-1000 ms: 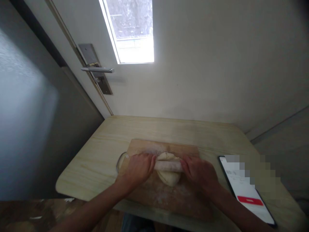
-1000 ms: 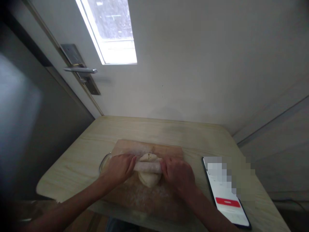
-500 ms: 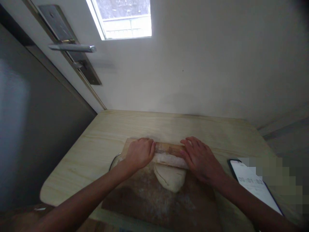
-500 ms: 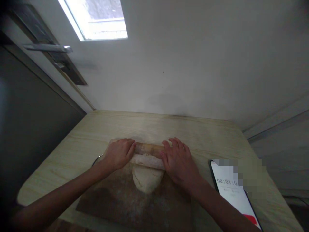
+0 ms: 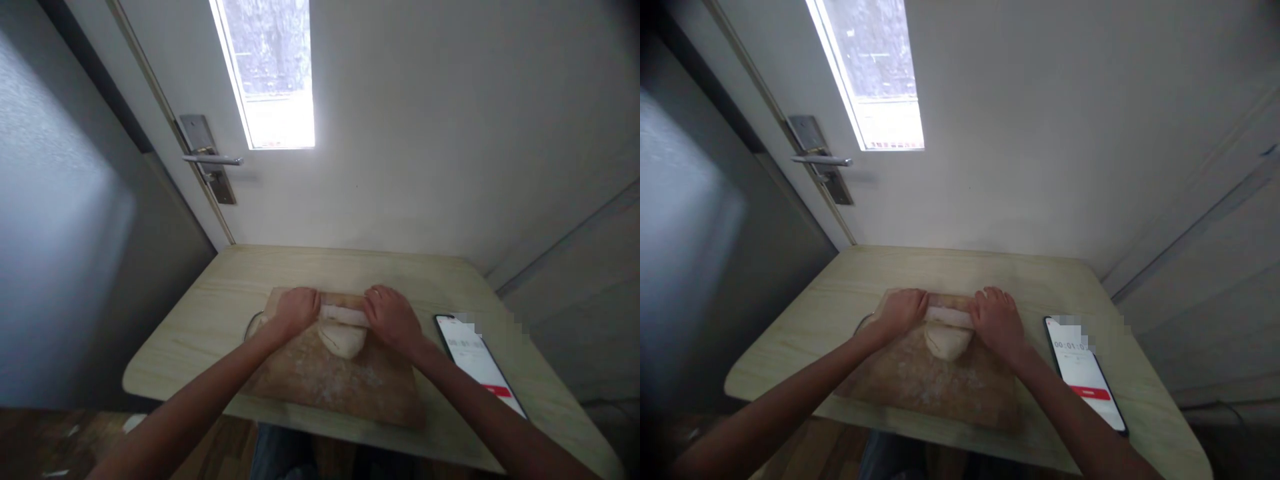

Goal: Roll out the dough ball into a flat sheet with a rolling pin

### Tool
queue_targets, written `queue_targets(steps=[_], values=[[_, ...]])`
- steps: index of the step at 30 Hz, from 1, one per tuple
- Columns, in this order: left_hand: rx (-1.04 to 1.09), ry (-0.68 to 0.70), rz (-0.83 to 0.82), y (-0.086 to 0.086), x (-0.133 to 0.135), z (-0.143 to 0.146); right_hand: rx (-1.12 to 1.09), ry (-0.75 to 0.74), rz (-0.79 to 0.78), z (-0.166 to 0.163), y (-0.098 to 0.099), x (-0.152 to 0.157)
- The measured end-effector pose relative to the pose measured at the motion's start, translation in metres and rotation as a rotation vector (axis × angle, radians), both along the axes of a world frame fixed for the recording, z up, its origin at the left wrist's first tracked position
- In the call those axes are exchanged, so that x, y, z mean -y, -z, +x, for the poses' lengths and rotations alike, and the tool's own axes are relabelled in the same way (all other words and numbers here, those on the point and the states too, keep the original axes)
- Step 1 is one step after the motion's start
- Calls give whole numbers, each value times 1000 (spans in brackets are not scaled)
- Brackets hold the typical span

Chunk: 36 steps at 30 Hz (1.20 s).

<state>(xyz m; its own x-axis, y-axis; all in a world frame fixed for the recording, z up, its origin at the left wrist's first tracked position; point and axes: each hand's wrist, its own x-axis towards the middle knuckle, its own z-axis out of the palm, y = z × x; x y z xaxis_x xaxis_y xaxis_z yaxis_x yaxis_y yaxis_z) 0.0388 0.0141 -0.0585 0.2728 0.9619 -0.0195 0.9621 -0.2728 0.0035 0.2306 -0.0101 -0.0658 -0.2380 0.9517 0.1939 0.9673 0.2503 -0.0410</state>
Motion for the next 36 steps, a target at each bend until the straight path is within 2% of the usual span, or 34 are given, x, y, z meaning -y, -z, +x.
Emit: queue_targets(steps=[4, 7, 10, 18, 29, 36], values=[[31, 138, 78, -1, 37, -8, 18, -28, 158, -6, 3, 33], [60, 126, 119, 0, 52, -9, -6, 0, 193, -9, 6, 46], [111, 99, 173, 5, 54, -7, -29, 5, 194, -10, 10, 47], [98, 56, 181, 15, 20, -3, 22, -6, 82, -7, 8, 13], [118, 99, 117, 12, -20, 3, 49, -24, -88, -1, 13, -33], [126, 117, 124, 22, -40, 9, 30, 32, -69, -1, 20, -55]])
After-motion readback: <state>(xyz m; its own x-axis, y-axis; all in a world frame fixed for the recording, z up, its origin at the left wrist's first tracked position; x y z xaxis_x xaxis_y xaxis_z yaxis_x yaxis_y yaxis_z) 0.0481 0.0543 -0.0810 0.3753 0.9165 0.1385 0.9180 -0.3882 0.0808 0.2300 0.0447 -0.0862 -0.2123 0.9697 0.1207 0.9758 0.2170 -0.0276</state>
